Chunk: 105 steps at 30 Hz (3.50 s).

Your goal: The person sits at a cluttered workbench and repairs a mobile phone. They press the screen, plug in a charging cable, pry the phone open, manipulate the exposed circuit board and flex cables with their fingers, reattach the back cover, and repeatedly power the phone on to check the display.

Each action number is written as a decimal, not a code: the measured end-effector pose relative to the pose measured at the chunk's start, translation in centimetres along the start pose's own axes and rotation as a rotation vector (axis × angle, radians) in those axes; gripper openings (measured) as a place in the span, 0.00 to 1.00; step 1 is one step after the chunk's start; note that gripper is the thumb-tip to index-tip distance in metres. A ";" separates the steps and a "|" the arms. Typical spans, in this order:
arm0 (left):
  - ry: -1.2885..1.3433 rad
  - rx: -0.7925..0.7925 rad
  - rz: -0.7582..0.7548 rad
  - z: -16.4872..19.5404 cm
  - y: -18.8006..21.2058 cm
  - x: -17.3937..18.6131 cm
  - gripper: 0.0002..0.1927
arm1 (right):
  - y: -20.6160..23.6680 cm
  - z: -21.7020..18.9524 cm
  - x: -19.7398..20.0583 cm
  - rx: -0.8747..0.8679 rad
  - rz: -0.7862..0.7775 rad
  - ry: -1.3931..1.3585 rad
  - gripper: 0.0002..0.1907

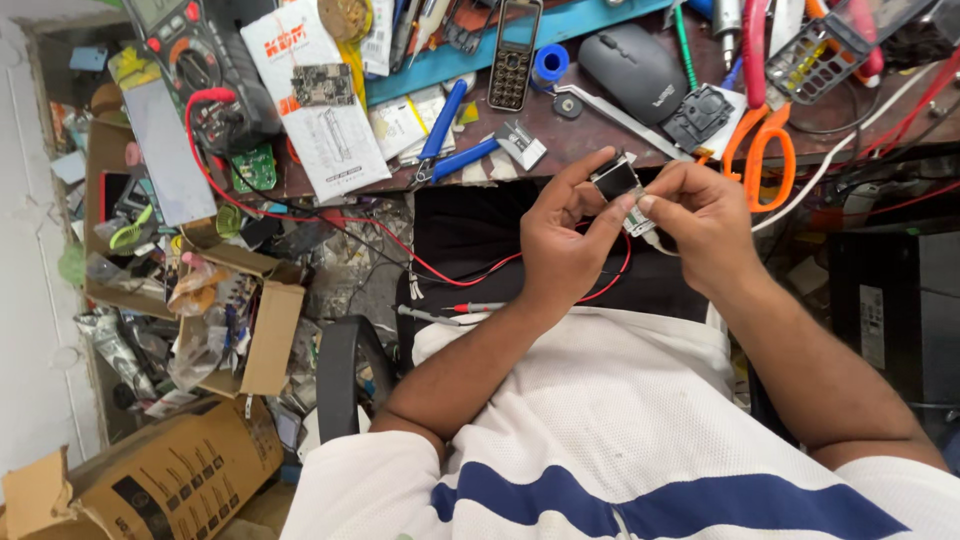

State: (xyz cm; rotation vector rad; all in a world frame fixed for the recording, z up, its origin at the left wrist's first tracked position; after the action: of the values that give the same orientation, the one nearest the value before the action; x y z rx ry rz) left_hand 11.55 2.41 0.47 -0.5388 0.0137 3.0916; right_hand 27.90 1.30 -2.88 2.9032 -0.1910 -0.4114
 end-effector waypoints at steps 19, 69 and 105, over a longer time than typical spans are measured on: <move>-0.275 -0.447 0.128 5.9 2.5 0.9 0.21 | -3.2 -2.5 -1.9 -0.142 -0.203 0.428 0.13; -0.266 -1.276 -0.433 11.8 8.2 -2.0 0.19 | 5.7 -15.8 -3.6 0.682 -0.260 0.603 0.09; -0.300 -0.863 -0.204 12.6 3.5 -1.9 0.20 | 4.6 -15.5 -6.8 0.667 -0.388 0.664 0.15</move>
State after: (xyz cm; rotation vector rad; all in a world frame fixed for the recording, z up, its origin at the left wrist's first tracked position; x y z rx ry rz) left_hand 9.08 -0.93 13.05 -0.0375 -1.3053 2.7963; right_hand 25.43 0.67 14.46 3.5107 0.4221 0.7147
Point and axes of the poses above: each hand's wrist, its own y-axis away from the middle knuckle, its own x-axis out of the back of the hand, z = x × y, the point moved 8 cm from there along -y, towards the middle knuckle, and after that the axes turned 7 degrees about z, right-handed, at the moved point
